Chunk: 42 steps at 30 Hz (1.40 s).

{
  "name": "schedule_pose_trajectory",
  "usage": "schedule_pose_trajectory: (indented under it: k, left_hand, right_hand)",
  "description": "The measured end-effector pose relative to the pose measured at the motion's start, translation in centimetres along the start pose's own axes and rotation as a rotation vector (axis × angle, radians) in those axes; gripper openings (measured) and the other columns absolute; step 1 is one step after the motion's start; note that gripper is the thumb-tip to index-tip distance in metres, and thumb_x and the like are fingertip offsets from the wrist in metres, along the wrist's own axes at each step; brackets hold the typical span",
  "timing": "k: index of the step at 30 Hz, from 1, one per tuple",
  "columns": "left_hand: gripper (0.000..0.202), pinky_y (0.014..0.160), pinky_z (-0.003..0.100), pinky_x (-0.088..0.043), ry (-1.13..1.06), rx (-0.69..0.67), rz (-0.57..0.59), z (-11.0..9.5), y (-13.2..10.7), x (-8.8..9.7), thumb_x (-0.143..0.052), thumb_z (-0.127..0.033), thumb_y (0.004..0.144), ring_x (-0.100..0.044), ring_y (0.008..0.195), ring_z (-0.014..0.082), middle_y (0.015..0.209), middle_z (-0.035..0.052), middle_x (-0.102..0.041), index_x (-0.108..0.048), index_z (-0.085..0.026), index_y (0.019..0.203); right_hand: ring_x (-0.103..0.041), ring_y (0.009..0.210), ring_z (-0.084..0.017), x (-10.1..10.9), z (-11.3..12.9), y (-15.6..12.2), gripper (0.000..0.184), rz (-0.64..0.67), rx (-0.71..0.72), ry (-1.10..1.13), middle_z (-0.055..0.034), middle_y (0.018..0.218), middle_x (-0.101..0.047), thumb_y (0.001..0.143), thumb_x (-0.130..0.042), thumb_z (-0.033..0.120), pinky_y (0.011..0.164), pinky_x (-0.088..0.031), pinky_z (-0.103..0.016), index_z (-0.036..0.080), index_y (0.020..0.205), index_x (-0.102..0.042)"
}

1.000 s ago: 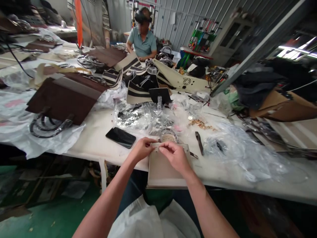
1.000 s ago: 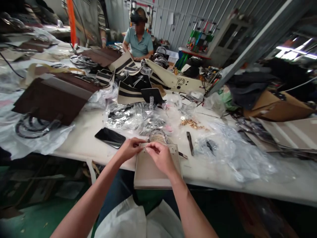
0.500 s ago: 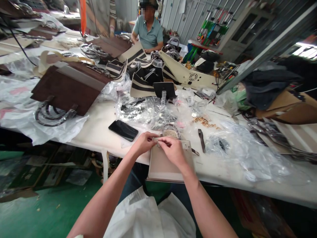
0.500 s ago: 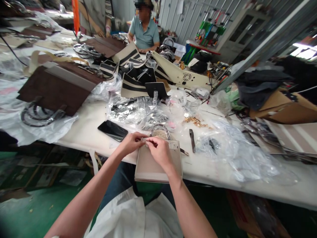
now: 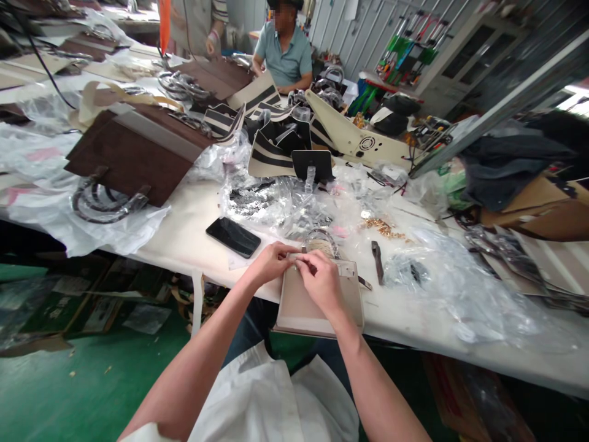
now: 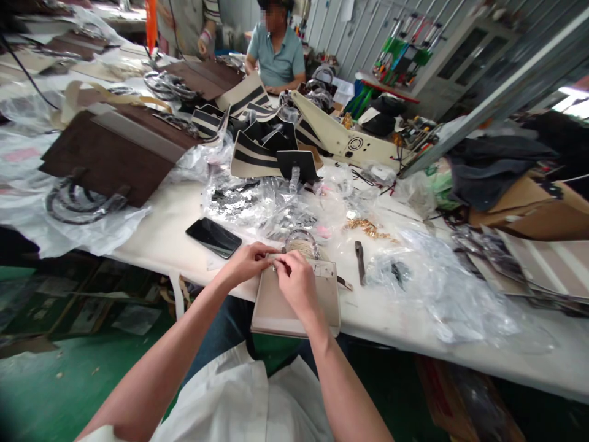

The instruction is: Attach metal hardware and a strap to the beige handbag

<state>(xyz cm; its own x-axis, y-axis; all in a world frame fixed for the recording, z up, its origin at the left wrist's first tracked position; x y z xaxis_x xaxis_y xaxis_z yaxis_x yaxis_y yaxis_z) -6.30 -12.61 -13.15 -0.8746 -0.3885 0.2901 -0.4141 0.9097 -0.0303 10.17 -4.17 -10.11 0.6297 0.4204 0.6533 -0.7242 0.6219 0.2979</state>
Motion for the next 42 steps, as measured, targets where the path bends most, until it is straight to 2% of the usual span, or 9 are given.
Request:
schedule_pose_trajectory:
  k: [4, 7, 12, 15, 23, 28, 32, 37, 42]
  left_hand:
    - [0.039, 0.081, 0.028, -0.06, -0.013, 0.023, 0.011, 0.3, 0.0, 0.0, -0.076, -0.018, 0.091, -0.074, 0.084, 0.0194, 0.116, 0.0069, -0.086, -0.089, -0.021, 0.128]
    - [0.041, 0.084, 0.03, -0.061, -0.017, 0.031, 0.014, 0.4, 0.1, 0.1, -0.075, -0.016, 0.089, -0.075, 0.086, 0.0197, 0.118, 0.0072, -0.085, -0.09, -0.021, 0.127]
    - [0.039, 0.089, 0.035, -0.063, -0.017, 0.028, 0.011, 0.9, 0.5, 0.1, -0.077, -0.023, 0.086, -0.076, 0.091, 0.0232, 0.123, 0.0077, -0.085, -0.091, -0.024, 0.123]
    - [0.038, 0.088, 0.038, -0.064, -0.022, 0.037, 0.004, 1.2, 0.8, 0.1, -0.08, -0.03, 0.085, -0.076, 0.091, 0.0255, 0.123, 0.0087, -0.085, -0.092, -0.024, 0.121]
    - [0.046, 0.089, 0.041, -0.06, -0.013, 0.083, 0.001, 0.8, 0.7, 0.1, -0.083, -0.042, 0.082, -0.074, 0.093, 0.0281, 0.108, 0.0089, -0.085, -0.091, -0.023, 0.123]
    - [0.057, 0.087, 0.039, -0.058, -0.112, 0.127, 0.07, 0.8, 0.8, 0.3, -0.088, -0.05, 0.08, -0.073, 0.093, 0.0267, 0.106, 0.0094, -0.085, -0.089, -0.02, 0.128]
    - [0.062, 0.087, 0.038, -0.058, -0.178, 0.166, 0.08, 0.5, 0.7, 0.4, -0.091, -0.051, 0.078, -0.074, 0.094, 0.0266, 0.102, 0.0099, -0.084, -0.086, -0.017, 0.128]
    - [0.051, 0.092, 0.043, -0.061, -0.043, 0.086, -0.016, -2.5, 0.6, 0.8, -0.085, -0.049, 0.085, -0.076, 0.1, 0.0302, 0.107, 0.0132, -0.084, -0.086, -0.015, 0.122]
    - [0.037, 0.1, 0.047, -0.061, 0.227, -0.039, -0.077, -6.2, 0.4, 1.1, -0.075, -0.046, 0.093, -0.075, 0.108, 0.031, 0.128, 0.0137, -0.078, -0.086, -0.02, 0.119]
  right_hand:
    - [-0.075, 0.105, -0.025, 1.1, 1.1, -0.8, 0.024, -0.001, 0.021, 0.032, -0.0098, 0.114, -0.079, 0.112, -0.06, 0.029, 0.09, -0.061, -0.036, 0.023, 0.121, -0.082]
    - [-0.075, 0.105, -0.024, 3.8, 1.0, -1.8, 0.024, -0.06, 0.011, -0.001, -0.0101, 0.122, -0.079, 0.113, -0.061, 0.033, 0.086, -0.062, -0.034, 0.024, 0.124, -0.08]
    - [-0.075, 0.098, -0.025, 9.3, -2.0, -4.0, 0.024, -0.07, -0.145, -0.317, -0.0101, 0.118, -0.08, 0.108, -0.06, 0.027, 0.087, -0.058, -0.036, 0.022, 0.117, -0.081]
    - [-0.074, 0.096, -0.025, 10.6, -3.4, -5.3, 0.023, -0.061, -0.267, -0.423, -0.0089, 0.112, -0.079, 0.106, -0.061, 0.027, 0.089, -0.056, -0.036, 0.022, 0.114, -0.082]
    - [-0.075, 0.115, -0.025, 8.1, -1.4, -5.0, 0.023, -0.011, -0.292, -0.491, -0.0074, 0.129, -0.08, 0.107, -0.07, 0.023, 0.093, -0.053, -0.033, 0.024, 0.128, -0.079]
    - [-0.077, 0.113, -0.025, 7.2, -1.3, -4.0, 0.015, 0.106, -0.401, -0.542, -0.0039, 0.123, -0.085, 0.107, -0.074, 0.023, 0.088, -0.051, -0.032, 0.028, 0.115, -0.086]
    - [-0.079, 0.111, -0.028, 7.0, -1.0, -3.5, 0.015, 0.145, -0.53, -0.6, -0.0075, 0.115, -0.086, 0.107, -0.073, 0.025, 0.084, -0.05, -0.033, 0.027, 0.111, -0.088]
    - [-0.078, 0.109, -0.028, 6.8, -0.3, -3.4, 0.023, 0.18, -0.582, -0.595, -0.0108, 0.115, -0.084, 0.11, -0.066, 0.021, 0.085, -0.051, -0.033, 0.024, 0.117, -0.087]
    - [-0.076, 0.111, -0.03, 6.9, 0.6, -3.7, 0.033, 0.2, -0.522, -0.659, -0.0161, 0.124, -0.077, 0.112, -0.054, 0.011, 0.087, -0.052, -0.035, 0.018, 0.121, -0.085]
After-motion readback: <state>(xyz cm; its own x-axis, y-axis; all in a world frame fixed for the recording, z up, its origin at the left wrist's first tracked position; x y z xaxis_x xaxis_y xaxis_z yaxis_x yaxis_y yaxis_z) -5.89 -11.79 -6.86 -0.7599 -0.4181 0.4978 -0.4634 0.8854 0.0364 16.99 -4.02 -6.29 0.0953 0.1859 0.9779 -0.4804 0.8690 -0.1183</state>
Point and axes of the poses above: each hand's wrist, its own y-axis towards the middle knuckle, its own x-axis out of the back of the hand, z = x × y, the point moved 3 cm from there along y, towards the middle knuckle
